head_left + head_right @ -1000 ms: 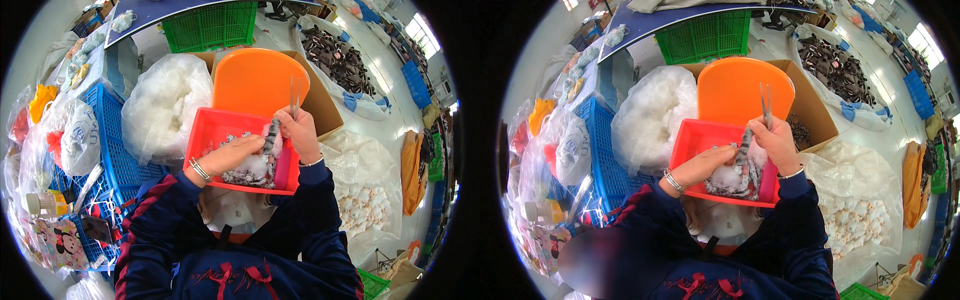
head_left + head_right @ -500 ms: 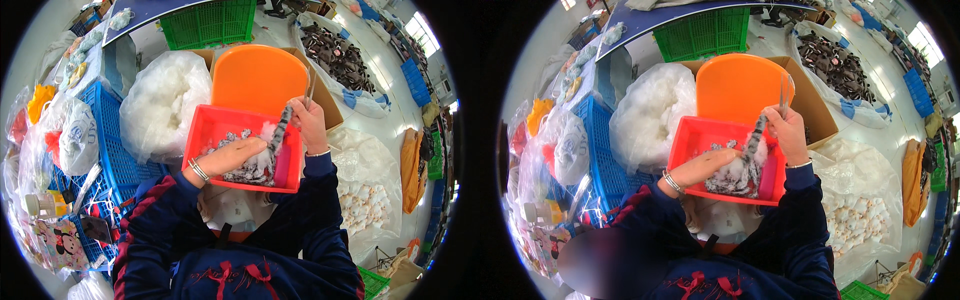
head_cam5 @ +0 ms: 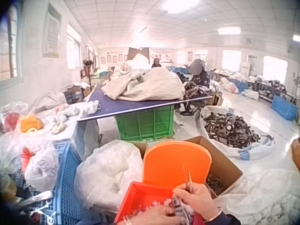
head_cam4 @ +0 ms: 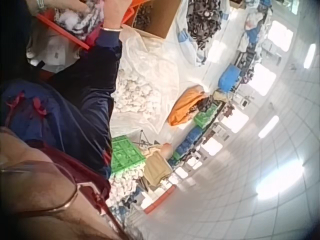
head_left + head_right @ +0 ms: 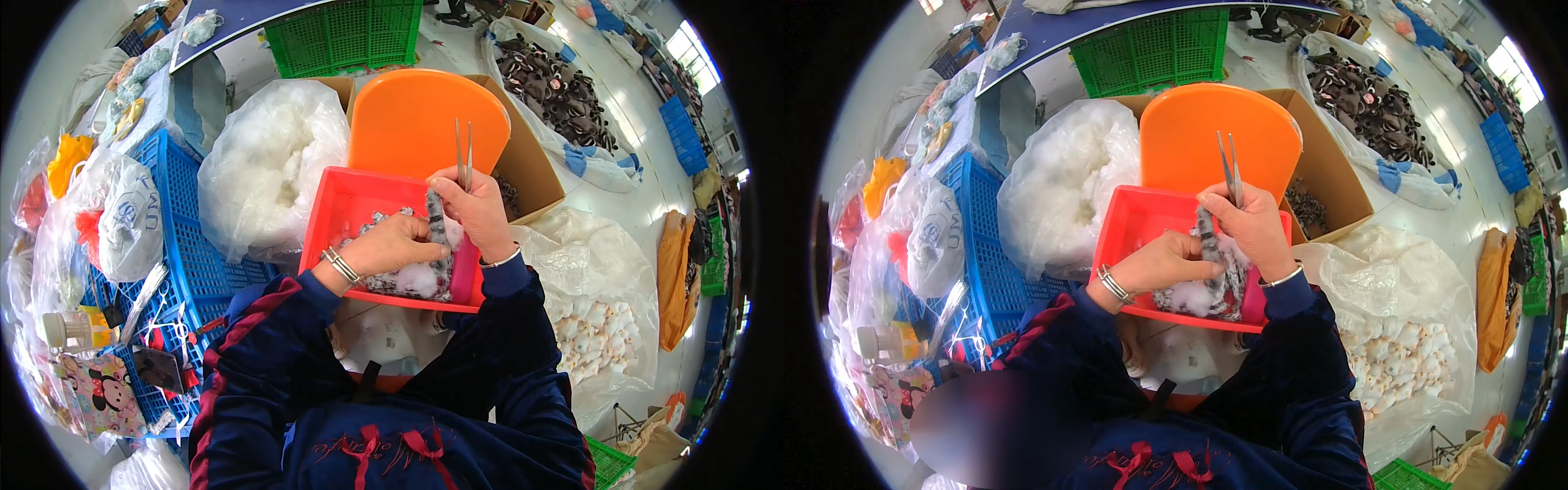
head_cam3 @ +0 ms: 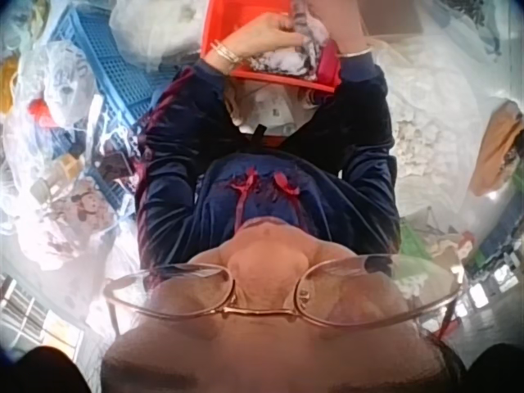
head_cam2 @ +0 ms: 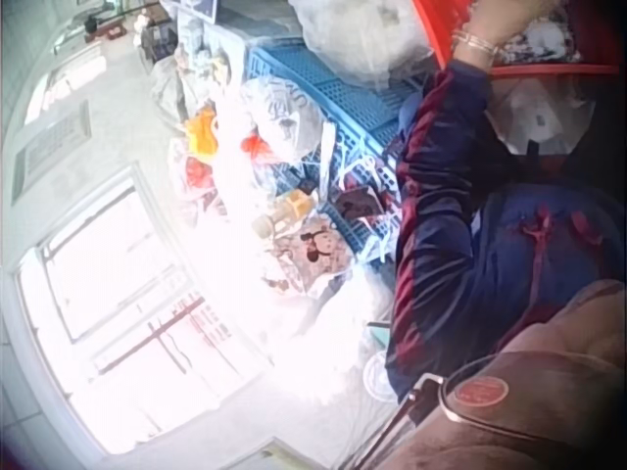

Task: The person repeatedly inserts white stuffing into a small patterned fabric item using a metal tool. They adjust the fabric and push the stuffing deeper, then place the item into a red tray. The process is repeated with additional fabric items.

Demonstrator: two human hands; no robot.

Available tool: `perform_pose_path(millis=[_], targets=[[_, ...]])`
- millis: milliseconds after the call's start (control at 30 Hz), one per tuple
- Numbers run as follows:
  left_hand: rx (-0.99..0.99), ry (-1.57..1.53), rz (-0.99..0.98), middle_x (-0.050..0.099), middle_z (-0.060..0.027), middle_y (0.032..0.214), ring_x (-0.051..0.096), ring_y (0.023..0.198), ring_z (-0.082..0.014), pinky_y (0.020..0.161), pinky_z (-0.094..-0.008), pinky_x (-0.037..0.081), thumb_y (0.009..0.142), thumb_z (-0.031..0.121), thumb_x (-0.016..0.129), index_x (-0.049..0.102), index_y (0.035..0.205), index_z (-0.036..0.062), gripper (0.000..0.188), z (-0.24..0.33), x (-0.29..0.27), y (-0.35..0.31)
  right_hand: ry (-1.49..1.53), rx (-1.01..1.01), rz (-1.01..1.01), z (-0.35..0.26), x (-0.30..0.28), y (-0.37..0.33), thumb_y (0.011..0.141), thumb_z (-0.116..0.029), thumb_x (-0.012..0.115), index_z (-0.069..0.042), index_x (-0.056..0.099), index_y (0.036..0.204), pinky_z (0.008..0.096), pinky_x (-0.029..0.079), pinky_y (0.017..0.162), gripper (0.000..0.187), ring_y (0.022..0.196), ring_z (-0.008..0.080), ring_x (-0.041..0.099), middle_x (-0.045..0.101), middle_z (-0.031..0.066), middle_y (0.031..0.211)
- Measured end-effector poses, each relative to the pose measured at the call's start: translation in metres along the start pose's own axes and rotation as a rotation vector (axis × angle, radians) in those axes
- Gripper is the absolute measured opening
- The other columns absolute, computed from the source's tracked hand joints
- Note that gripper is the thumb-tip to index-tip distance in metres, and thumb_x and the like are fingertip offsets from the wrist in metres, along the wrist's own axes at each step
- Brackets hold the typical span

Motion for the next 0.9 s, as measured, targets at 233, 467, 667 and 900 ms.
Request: perform_pose_path(millis=[233, 467, 667, 900], targets=[[0.182, -0.190, 0.478, 0.066, 0.0001, 0.078, 0.058, 0.070, -0.0055, 0.063, -0.0213, 0.046, 0.089, 0.019, 0.070, 0.070, 0.092, 0.0012, 0.018, 0.018, -0.046, -0.011, 0.069, 0.248, 0.009, 0.004, 0.007, -0.015, 0.097, -0.015, 0.060, 0.000, 0.059, 0.117, 0.0195, 0.035, 0.046, 0.025, 0.052, 0.0024, 0.045, 0.060, -0.0014, 0.078], [0.254, -0.258, 0.583, 0.067, -0.0012, 0.081, 0.059, 0.071, -0.0058, 0.063, -0.0208, 0.047, 0.088, 0.009, 0.069, 0.067, 0.093, 0.0001, 0.010, 0.025, -0.047, -0.017, 0.057, 0.062, -0.033, 0.007, 0.021, -0.019, 0.093, -0.007, 0.064, 0.000, 0.058, 0.106, 0.0206, 0.044, 0.061, 0.016, 0.072, 0.0043, 0.055, 0.061, -0.0005, 0.086], [0.271, -0.277, 0.539, 0.067, -0.0027, 0.081, 0.059, 0.069, -0.0071, 0.063, -0.0224, 0.048, 0.089, 0.012, 0.068, 0.067, 0.093, -0.0009, 0.013, 0.013, -0.053, -0.015, -0.021, 0.051, -0.002, 0.011, 0.022, -0.019, 0.092, -0.009, 0.065, 0.000, 0.058, 0.098, 0.0212, 0.043, 0.059, 0.012, 0.068, 0.0042, 0.053, 0.060, -0.0015, 0.081], [0.302, -0.576, 0.607, 0.066, -0.0058, 0.082, 0.057, 0.065, -0.0081, 0.060, -0.0221, 0.048, 0.091, 0.010, 0.066, 0.064, 0.101, -0.0014, 0.015, 0.013, -0.090, -0.034, -0.508, 0.170, -0.106, 0.031, 0.001, -0.013, 0.092, -0.011, 0.067, 0.001, 0.063, 0.093, 0.0226, 0.043, 0.061, 0.013, 0.068, 0.0046, 0.053, 0.058, -0.0023, 0.073]])
Point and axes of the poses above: each hand's wrist, its own y-axis towards the middle knuckle, its own x-axis out of the palm, z = x × y, the point moved 5 cm from there along y, towards the middle knuckle
